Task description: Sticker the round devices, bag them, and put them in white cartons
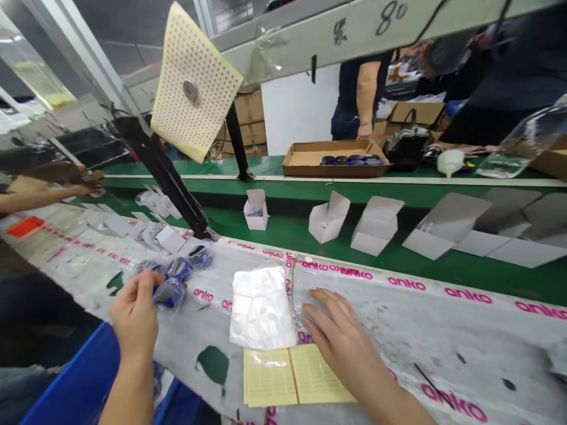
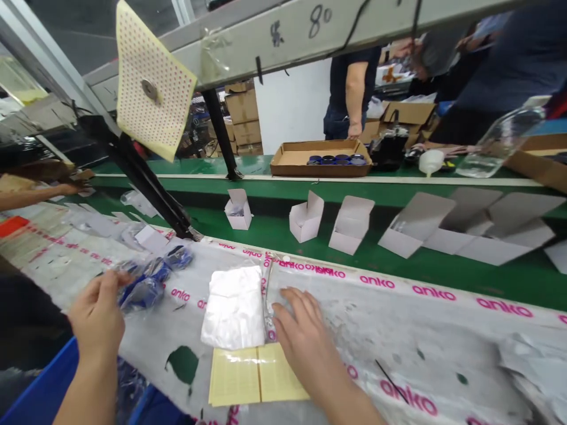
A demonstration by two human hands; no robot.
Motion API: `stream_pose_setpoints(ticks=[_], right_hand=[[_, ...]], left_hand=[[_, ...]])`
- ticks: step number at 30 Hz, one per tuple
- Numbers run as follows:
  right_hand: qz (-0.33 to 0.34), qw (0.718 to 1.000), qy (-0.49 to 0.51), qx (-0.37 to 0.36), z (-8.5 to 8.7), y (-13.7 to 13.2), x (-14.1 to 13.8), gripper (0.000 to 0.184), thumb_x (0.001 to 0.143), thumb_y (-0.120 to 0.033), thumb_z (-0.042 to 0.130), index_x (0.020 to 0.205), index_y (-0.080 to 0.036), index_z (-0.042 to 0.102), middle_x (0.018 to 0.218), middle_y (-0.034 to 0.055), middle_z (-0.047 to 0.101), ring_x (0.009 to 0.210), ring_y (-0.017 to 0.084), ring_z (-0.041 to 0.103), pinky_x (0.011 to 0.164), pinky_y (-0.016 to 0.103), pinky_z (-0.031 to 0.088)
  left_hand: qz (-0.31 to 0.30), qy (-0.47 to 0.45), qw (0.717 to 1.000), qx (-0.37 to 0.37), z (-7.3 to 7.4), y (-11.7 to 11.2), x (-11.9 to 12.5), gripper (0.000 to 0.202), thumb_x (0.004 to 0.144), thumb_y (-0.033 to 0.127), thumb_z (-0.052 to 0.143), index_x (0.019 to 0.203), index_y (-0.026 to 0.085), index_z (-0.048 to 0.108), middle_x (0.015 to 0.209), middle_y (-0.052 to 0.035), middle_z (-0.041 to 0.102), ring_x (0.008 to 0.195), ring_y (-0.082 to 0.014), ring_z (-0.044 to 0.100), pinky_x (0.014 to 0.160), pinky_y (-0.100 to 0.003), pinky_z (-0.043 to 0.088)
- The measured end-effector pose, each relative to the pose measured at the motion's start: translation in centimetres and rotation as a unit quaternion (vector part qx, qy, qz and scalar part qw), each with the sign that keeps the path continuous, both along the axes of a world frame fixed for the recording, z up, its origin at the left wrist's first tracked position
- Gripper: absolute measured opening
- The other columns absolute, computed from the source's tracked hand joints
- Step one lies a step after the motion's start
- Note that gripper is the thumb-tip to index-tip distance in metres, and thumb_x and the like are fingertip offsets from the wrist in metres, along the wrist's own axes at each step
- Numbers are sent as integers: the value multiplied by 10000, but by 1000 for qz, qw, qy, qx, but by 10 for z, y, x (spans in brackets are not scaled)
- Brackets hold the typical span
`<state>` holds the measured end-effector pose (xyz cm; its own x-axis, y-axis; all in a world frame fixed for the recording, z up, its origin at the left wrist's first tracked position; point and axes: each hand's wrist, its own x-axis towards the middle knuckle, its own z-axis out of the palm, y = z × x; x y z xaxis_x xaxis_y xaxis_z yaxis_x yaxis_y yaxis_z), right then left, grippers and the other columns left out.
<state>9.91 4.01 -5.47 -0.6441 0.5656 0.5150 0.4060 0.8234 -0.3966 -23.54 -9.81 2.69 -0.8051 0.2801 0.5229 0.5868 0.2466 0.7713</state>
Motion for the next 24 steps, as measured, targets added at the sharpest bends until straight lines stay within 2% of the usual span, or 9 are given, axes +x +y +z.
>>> stream_pose_setpoints(ticks=[2, 4, 6, 8, 11, 14, 16, 19, 24], right_hand=[[62, 998, 23, 17, 19, -6, -15, 218, 998, -129, 466, 1101, -201, 644, 1216, 149, 641, 1181, 290, 605, 954, 462, 555], [145, 989, 1, -3, 44, -6, -45, 211, 982, -102, 496, 1102, -199, 640, 1200, 133, 651, 1156, 278, 611, 928, 429, 573], [196, 977, -55, -58, 68, 0, -91, 264, 960, -120, 566, 1202, -206, 631, 1266, 135, 632, 1194, 289, 598, 980, 456, 560], [195, 960, -144, -142, 88, 11, -148, 521, 923, -149, 642, 1422, -221, 508, 1413, 169, 536, 1320, 332, 534, 1038, 498, 526], [168, 953, -180, -177, 101, 27, -230, 752, 861, -154, 718, 1529, -224, 377, 1451, 227, 480, 1235, 370, 620, 943, 503, 571], [174, 944, -193, -206, 98, 40, -282, 833, 742, -338, 879, 1463, -243, 473, 1405, 207, 553, 1133, 376, 688, 890, 492, 595], [188, 939, -183, -223, 91, 44, -297, 728, 655, -363, 929, 1297, -223, 615, 1288, 164, 656, 1103, 368, 705, 885, 463, 600], [187, 940, -135, -249, 77, 48, -295, 624, 625, -361, 929, 1169, -208, 663, 1199, 129, 714, 1082, 360, 712, 884, 452, 596], [134, 942, 1, -306, 73, 74, -237, 632, 701, -392, 885, 1245, -214, 616, 1172, 89, 730, 1079, 309, 705, 895, 411, 579]], left_hand=[[33, 53, 997, -50, -17, -24, -10, 447, 796, 615, 678, 913, 184, 678, 969, -74, 690, 988, -279, 661, 955, -449, 534], [4, 95, 988, -125, -37, -34, -16, 592, 697, 634, 740, 1062, 171, 681, 1088, -118, 669, 1080, -332, 626, 995, -507, 503], [-24, 124, 974, -188, -57, -34, -20, 678, 713, 645, 697, 1183, 158, 665, 1169, -156, 638, 1135, -365, 596, 1032, -561, 463], [-19, 152, 966, -211, -74, -31, -23, 618, 784, 612, 617, 1191, 151, 677, 1207, -177, 609, 1163, -375, 577, 1054, -585, 432], [7, 185, 959, -216, -91, -27, -30, 524, 848, 547, 557, 1151, 143, 699, 1249, -191, 568, 1195, -384, 557, 1079, -585, 411], [16, 196, 955, -221, -98, -27, -43, 516, 857, 537, 555, 1158, 138, 685, 1283, -199, 535, 1216, -394, 552, 1077, -564, 435], [5, 197, 956, -218, -97, -25, -51, 514, 850, 545, 535, 1136, 142, 677, 1255, -192, 547, 1193, -389, 567, 1062, -540, 464], [-24, 184, 961, -204, -91, -21, -50, 507, 816, 578, 518, 1072, 168, 670, 1135, -162, 607, 1137, -376, 589, 1071, -525, 467], [-102, 115, 966, -207, -79, -4, -29, 569, 746, 623, 577, 1104, 192, 673, 1171, -150, 633, 1185, -372, 578, 1069, -529, 471]])
